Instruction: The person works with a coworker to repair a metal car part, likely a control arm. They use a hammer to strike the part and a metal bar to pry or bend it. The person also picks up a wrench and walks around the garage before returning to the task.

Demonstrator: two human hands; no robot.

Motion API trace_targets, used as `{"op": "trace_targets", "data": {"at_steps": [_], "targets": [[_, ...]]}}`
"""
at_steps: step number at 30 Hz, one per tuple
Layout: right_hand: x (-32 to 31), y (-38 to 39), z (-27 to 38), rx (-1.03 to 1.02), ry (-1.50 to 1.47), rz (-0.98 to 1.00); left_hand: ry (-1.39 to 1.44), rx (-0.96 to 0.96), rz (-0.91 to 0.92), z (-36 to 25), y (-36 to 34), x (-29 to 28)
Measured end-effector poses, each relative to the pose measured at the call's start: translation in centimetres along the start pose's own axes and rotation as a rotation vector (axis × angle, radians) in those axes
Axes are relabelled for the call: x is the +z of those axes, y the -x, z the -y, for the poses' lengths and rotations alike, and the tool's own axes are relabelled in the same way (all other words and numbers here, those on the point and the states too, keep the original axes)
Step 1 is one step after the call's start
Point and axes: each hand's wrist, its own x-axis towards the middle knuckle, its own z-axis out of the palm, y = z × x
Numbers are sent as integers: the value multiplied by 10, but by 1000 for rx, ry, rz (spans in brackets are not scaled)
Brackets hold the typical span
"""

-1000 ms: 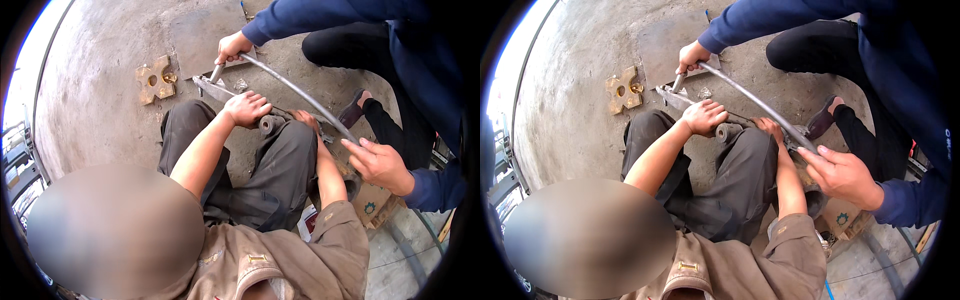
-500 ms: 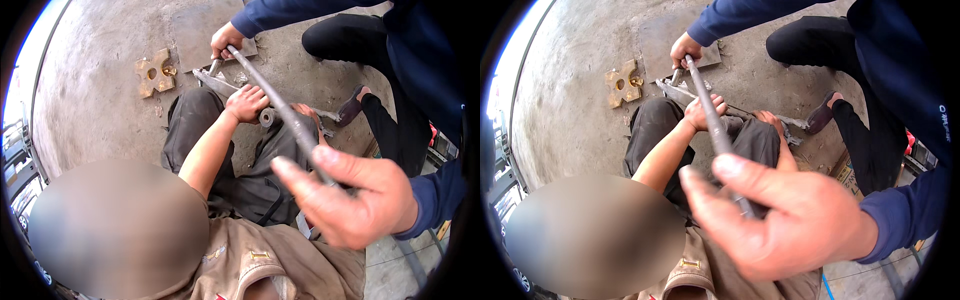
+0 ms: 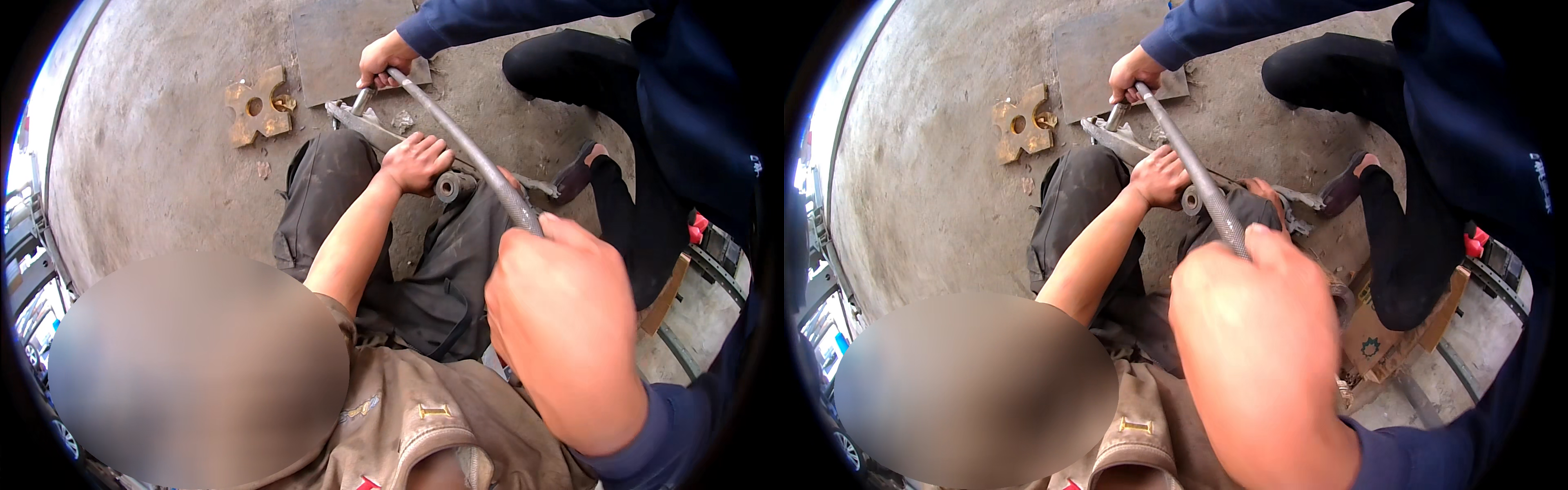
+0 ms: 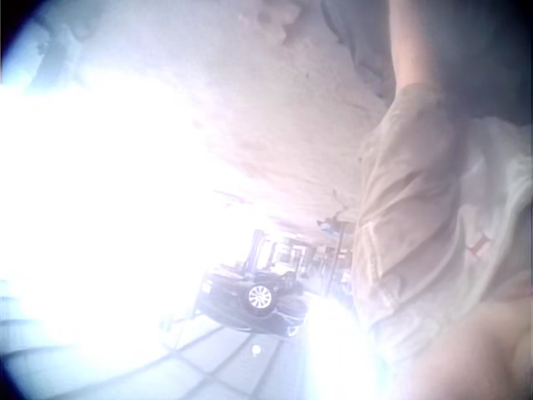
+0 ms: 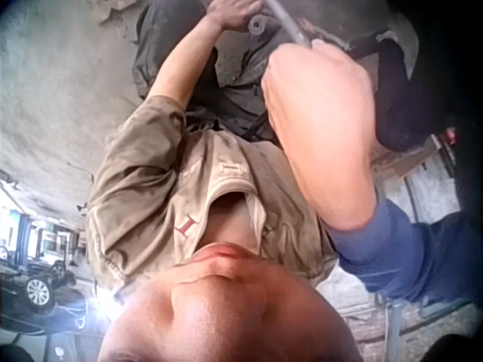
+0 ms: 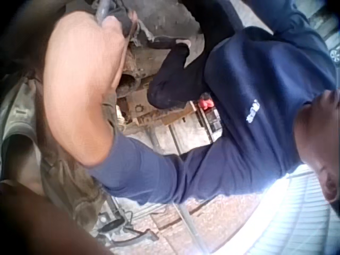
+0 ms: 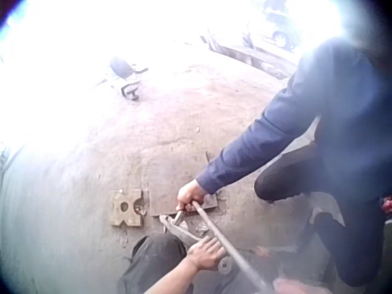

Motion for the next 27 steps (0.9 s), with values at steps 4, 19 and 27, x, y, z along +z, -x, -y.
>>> {"op": "trace_targets", "data": {"at_steps": [4,19,27], "targets": [[13,-14,-3,89,-129,101,-59,-59,52,2,10,-4],[10,-28,-35,-74,-90,450,-76,-40,-72,1,-12,3],[9,-28,-37,61,-225,440,-50,-154,107,-10,0,4]]}}
